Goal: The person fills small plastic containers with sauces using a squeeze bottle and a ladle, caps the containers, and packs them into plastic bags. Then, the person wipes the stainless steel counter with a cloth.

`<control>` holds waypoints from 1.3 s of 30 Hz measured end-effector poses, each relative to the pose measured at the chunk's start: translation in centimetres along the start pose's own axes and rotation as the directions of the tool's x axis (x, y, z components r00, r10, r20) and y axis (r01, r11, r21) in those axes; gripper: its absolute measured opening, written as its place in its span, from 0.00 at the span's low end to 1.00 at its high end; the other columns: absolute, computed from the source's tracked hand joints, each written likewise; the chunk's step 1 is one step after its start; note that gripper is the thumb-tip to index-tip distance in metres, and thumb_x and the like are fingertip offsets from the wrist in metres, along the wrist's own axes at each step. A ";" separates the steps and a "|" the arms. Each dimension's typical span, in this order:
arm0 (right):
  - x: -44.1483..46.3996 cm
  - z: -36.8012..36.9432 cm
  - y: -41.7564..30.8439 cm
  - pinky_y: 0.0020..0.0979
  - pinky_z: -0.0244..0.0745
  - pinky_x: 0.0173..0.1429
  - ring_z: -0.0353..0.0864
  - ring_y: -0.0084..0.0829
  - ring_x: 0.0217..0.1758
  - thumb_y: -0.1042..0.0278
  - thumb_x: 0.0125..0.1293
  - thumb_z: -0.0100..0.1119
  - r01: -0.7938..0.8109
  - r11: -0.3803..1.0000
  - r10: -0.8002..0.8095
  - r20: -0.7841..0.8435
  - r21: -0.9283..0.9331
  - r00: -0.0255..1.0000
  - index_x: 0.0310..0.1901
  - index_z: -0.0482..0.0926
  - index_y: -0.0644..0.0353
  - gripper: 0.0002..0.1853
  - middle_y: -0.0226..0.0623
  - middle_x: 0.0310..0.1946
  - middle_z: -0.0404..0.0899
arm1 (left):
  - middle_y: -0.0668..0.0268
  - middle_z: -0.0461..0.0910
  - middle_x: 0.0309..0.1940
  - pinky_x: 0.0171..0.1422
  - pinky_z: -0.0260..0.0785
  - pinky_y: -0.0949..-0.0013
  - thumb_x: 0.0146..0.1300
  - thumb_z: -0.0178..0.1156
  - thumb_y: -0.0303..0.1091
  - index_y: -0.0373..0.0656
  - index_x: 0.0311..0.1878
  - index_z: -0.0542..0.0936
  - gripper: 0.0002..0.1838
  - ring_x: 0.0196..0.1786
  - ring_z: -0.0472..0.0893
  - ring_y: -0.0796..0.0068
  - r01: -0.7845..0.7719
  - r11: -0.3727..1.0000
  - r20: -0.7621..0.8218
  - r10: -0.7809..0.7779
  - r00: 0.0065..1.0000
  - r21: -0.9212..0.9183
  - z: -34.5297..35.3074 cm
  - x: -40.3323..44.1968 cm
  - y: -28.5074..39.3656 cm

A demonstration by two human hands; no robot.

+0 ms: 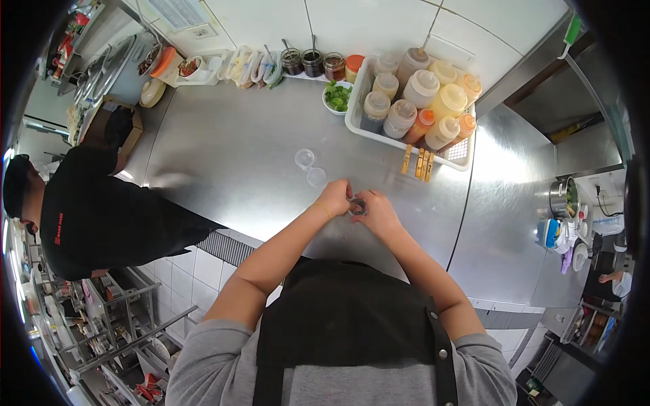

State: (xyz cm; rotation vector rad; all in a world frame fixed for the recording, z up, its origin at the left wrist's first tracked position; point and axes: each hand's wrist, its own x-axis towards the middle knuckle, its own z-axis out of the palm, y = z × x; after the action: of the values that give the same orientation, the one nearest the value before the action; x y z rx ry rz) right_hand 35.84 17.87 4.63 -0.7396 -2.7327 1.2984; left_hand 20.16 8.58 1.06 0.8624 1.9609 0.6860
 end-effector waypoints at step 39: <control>-11.6 4.0 -3.0 0.44 0.70 0.68 0.74 0.53 0.64 0.68 0.65 0.69 -0.032 0.992 0.114 -0.751 0.123 0.650 0.65 0.75 0.60 0.27 0.52 0.60 0.73 | 0.53 0.73 0.55 0.67 0.71 0.58 0.53 0.70 0.29 0.46 0.69 0.72 0.37 0.57 0.78 0.52 -0.708 0.705 0.290 0.668 0.686 0.049 -0.3 -6.0 1.6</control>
State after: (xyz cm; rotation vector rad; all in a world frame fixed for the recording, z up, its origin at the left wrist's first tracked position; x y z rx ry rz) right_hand 44.04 8.40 6.27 -1.0852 -1.9477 0.8280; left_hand 22.72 4.84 5.27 1.7519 1.4323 0.7939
